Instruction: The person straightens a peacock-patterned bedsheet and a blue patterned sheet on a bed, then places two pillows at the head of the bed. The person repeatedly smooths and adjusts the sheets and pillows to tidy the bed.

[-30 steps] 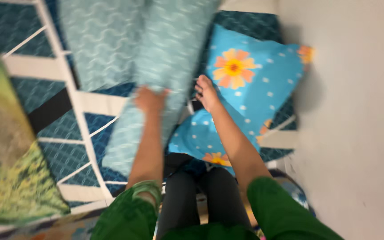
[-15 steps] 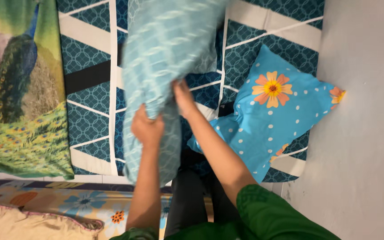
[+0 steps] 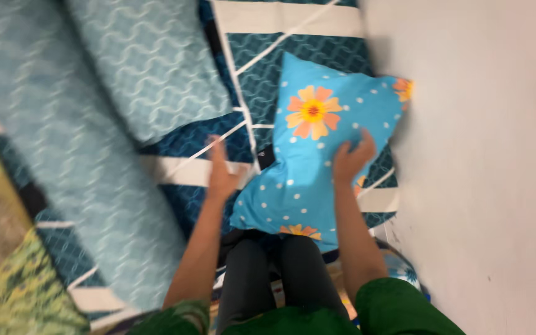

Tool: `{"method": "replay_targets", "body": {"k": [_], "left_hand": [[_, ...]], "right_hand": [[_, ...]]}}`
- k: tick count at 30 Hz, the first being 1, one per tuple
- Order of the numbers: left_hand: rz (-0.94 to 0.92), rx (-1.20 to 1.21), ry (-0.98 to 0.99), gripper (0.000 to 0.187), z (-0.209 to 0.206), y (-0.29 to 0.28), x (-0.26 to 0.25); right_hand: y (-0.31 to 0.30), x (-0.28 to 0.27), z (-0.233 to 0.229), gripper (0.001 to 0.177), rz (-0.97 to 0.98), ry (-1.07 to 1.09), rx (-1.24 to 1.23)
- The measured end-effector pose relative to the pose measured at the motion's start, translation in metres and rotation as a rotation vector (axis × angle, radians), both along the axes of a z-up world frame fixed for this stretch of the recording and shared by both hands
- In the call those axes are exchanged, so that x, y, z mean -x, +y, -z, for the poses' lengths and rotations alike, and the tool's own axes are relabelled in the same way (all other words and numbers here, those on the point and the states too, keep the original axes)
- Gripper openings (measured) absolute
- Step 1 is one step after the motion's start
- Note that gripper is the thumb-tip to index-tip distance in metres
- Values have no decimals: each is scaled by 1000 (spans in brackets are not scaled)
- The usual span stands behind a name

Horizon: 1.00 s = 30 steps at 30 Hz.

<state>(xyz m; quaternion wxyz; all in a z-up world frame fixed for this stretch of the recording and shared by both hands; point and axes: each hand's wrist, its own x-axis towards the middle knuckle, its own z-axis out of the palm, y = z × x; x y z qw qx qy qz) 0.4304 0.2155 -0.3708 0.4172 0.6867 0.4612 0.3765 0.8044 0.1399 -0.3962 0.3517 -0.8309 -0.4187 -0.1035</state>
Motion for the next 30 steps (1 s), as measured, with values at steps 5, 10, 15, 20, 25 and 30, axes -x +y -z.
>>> {"method": "replay_targets", "body": {"k": [5, 10, 15, 20, 25, 30], "left_hand": [[112, 907, 155, 132, 6, -26, -125], [91, 1027, -392, 61, -19, -32, -143], [-82, 1059, -440, 41, -53, 38, -117], [-116, 691, -557, 45, -158, 162, -105], [-173, 251, -516, 45, -160, 317, -77], [-431, 128, -346, 49, -49, 389, -7]], "right_hand": [[-68, -69, 30, 96, 259, 1150, 94], [-73, -74, 22, 82, 169, 1271, 149], [-4, -88, -40, 67, 31, 1334, -78], [168, -62, -192, 56, -410, 1277, -402], [350, -71, -238, 50, -459, 1016, -446], [421, -30, -157, 43, -484, 1115, -380]]}}
